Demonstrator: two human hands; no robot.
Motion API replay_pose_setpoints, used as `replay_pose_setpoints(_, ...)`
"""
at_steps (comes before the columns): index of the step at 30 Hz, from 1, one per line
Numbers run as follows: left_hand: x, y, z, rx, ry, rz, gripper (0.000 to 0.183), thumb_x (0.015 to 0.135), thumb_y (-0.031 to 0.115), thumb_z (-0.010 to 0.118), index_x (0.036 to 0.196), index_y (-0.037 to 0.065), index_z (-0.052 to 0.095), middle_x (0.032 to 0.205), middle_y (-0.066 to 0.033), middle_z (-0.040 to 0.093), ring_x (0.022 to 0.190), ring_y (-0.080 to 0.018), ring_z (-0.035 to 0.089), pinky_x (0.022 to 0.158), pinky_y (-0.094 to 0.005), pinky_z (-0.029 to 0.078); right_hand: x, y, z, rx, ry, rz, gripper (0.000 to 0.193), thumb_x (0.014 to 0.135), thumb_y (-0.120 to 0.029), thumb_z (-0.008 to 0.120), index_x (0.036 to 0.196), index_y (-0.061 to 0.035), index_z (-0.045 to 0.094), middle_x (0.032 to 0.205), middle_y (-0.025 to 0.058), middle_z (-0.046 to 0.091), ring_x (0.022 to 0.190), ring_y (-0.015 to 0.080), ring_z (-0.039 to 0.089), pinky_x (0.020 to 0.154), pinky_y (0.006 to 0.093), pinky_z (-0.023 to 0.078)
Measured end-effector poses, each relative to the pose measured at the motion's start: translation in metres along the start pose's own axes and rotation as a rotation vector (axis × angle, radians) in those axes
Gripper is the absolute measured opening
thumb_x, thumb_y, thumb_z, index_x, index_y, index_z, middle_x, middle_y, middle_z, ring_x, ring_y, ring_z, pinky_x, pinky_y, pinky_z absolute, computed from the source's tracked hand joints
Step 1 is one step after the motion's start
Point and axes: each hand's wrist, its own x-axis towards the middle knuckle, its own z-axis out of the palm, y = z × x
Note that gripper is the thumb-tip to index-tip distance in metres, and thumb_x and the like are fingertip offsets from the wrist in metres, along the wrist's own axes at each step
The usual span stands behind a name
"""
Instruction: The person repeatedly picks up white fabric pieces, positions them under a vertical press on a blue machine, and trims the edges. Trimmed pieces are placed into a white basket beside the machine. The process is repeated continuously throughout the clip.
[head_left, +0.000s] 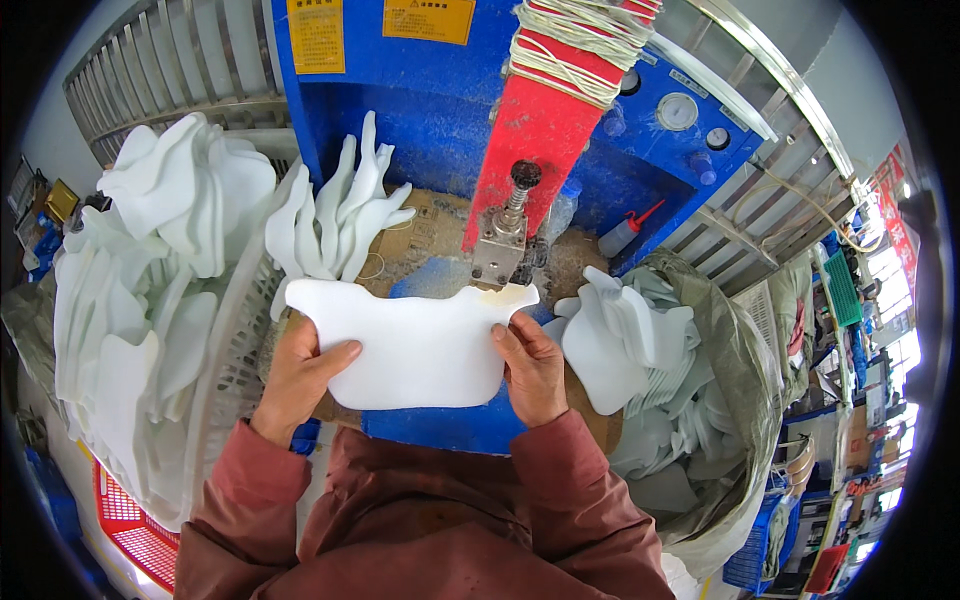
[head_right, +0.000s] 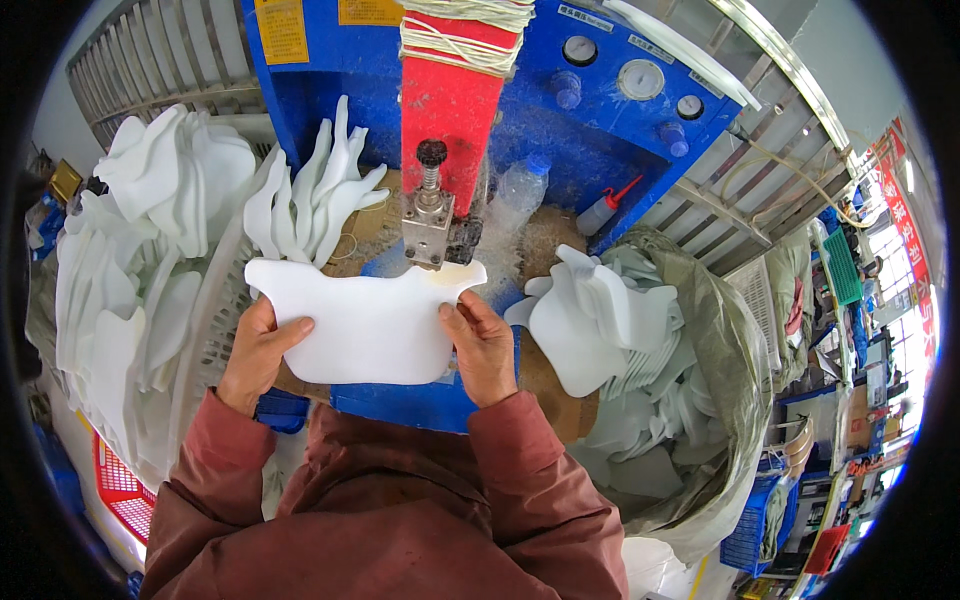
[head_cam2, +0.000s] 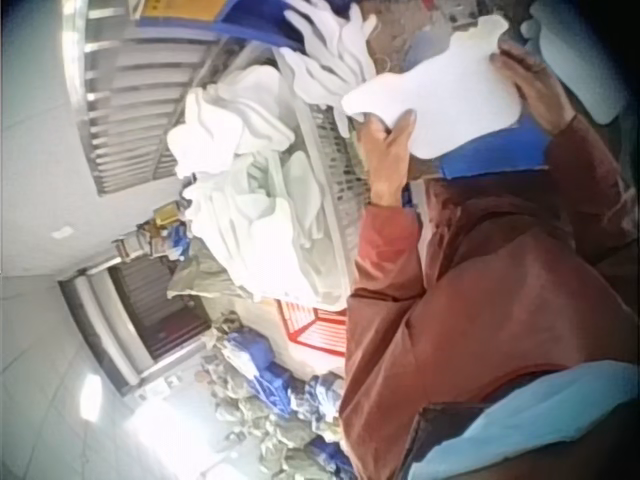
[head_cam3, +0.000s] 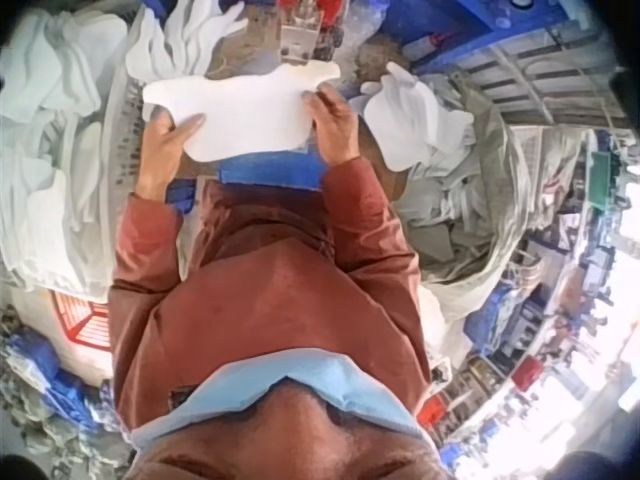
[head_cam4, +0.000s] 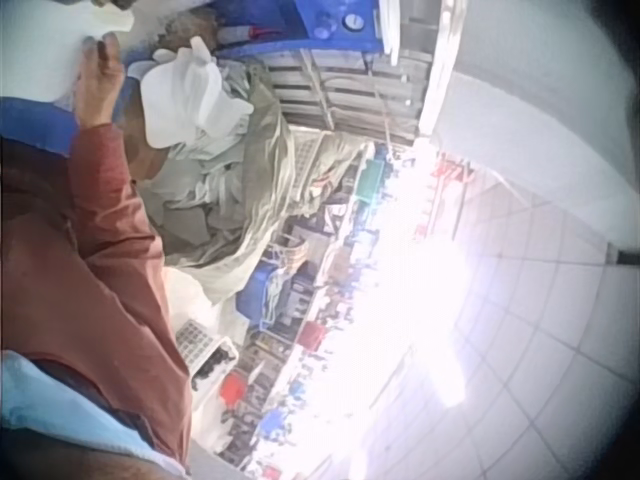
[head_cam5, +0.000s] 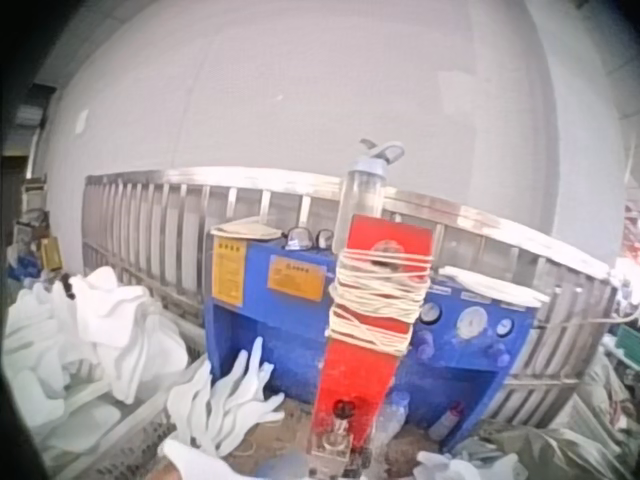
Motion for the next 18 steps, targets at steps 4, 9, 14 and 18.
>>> replay_pose_setpoints(4,0.006,0.001,0.006,-0.02,-0.017,-0.018,0.038,0.095,0.0,0.068,0.133,-0.004,0.062,0.122,-0.0072,0.07,0.109,-0.0138,0.065,0.098,-0.031,0.051,-0.001,-0.006,-0.005,-0.03,0.043,0.013,0.031,0.104,-0.015,0.069,0.13,0.0016,0.065,0.108,-0.0048,0.066,0.09,0.0011,0.054,0.077,0.0184,0.044)
replay_pose_setpoints(9,0.015,0.001,0.014,-0.023,-0.052,-0.029,0.038,0.096,0.0,0.069,0.133,-0.004,0.061,0.12,-0.008,0.07,0.106,-0.0141,0.066,0.095,-0.0305,0.053,0.002,-0.015,-0.013,-0.059,0.041,-0.006,0.022,0.105,-0.014,0.067,0.121,0.0001,0.065,0.103,-0.0068,0.062,0.088,0.0006,0.052,0.077,0.018,0.042)
replay_pose_setpoints(14,0.024,0.003,0.024,0.019,-0.062,-0.067,0.037,0.096,0.001,0.069,0.131,-0.005,0.062,0.119,-0.009,0.071,0.104,-0.0144,0.067,0.093,-0.0304,0.055,0.001,-0.022,-0.02,-0.067,0.089,-0.007,0.016,0.105,-0.011,0.065,0.118,-0.001,0.065,0.102,-0.0067,0.061,0.088,0.0005,0.05,0.077,0.0178,0.041)
replay_pose_setpoints(18,0.033,0.002,0.034,-0.023,-0.099,-0.074,0.036,0.096,0.001,0.071,0.131,-0.006,0.062,0.118,-0.0092,0.071,0.103,-0.0143,0.067,0.093,-0.0306,0.055,0.002,-0.027,-0.03,-0.031,0.086,-0.028,0.02,0.104,-0.008,0.064,0.123,0.0005,0.065,0.11,-0.0035,0.065,0.094,0.0021,0.056,0.082,0.0193,0.045)
